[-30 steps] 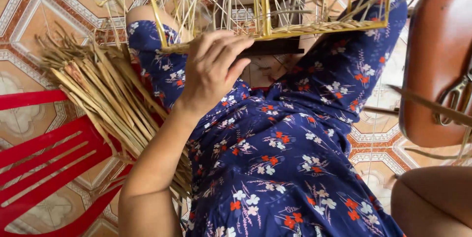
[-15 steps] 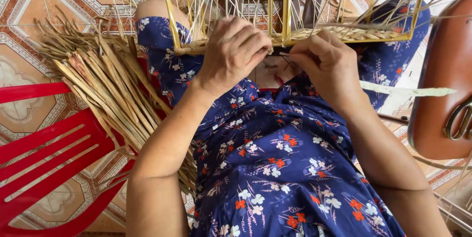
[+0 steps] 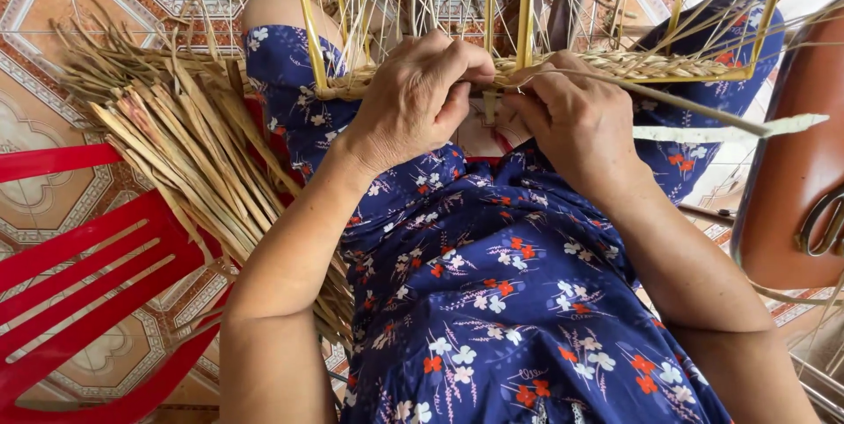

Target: The person weaves dried plant stalks into a rectangular frame by hand, threading and wrapping them around the structure. They pick up stalks from a pile, trim them with shears, and continue weaving to build the sides of a basket.

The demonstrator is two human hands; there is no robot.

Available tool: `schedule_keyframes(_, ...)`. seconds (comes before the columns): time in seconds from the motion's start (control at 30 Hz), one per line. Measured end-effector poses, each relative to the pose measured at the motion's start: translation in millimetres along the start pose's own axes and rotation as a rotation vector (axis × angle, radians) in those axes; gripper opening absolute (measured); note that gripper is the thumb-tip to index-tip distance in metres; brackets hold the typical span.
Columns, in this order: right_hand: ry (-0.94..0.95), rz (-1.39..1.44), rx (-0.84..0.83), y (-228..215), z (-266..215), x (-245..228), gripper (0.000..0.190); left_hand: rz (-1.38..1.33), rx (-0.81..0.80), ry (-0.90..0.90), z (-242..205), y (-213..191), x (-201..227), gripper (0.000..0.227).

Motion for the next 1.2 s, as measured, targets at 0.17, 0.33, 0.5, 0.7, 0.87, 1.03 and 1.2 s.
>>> schedule_keyframes(0.17,-0.035,-0.066,0.01,2.4,3.0,-6.5,0.015,-0.018,-0.023,-0.026,2.4,-2.2,0.2,0.037)
schedule_keyframes(0.33,-0.023,-0.091,0.03,4.4,1.7,-7.2,0.014,0.022,-0.015,-0.025,3.3,0.2,4.1,0.04)
schedule_keyframes(0.5,-0.035,-0.122,0.04,4.2,-11.5,-9.1,0.018,0.09,0.024,-0.047,3.9,3.2,3.7,0.039)
schedule_keyframes(0.7,-0.198,-0.223,0.163,8.3,-12.6,-23.4,0.024,0.055,0.004,-0.078,6.2,9.6,-2.8,0.031)
schedule_keyframes(0.87,-0.057,0.003,0.199,11.6,-4.4,-9.1,0.017,0.055,-0.086,-0.028,2.5,7.1,-0.4,0.019)
schedule_keyframes(1.03,-0.065,-0.015,0.145,-12.6,-3.4,-18.3,0.02,0.175,-0.011,-0.059,0.3,13.5,-1.7,0.013)
schedule_keyframes(1.2,-0.014,-0.216,0.022,-28.2,-24.8,-8.4,0.024,0.135,0.011,-0.124,3.8,13.5,-7.3,0.011)
Point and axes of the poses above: each hand's wrist, its own z-axis towards the middle knuckle, its own y-axis out of the palm, x = y × z, the point moved 8 cm from there along z, towards the middle knuckle, and after that the axes turned 4 degrees about -x, right-handed, at the moved point
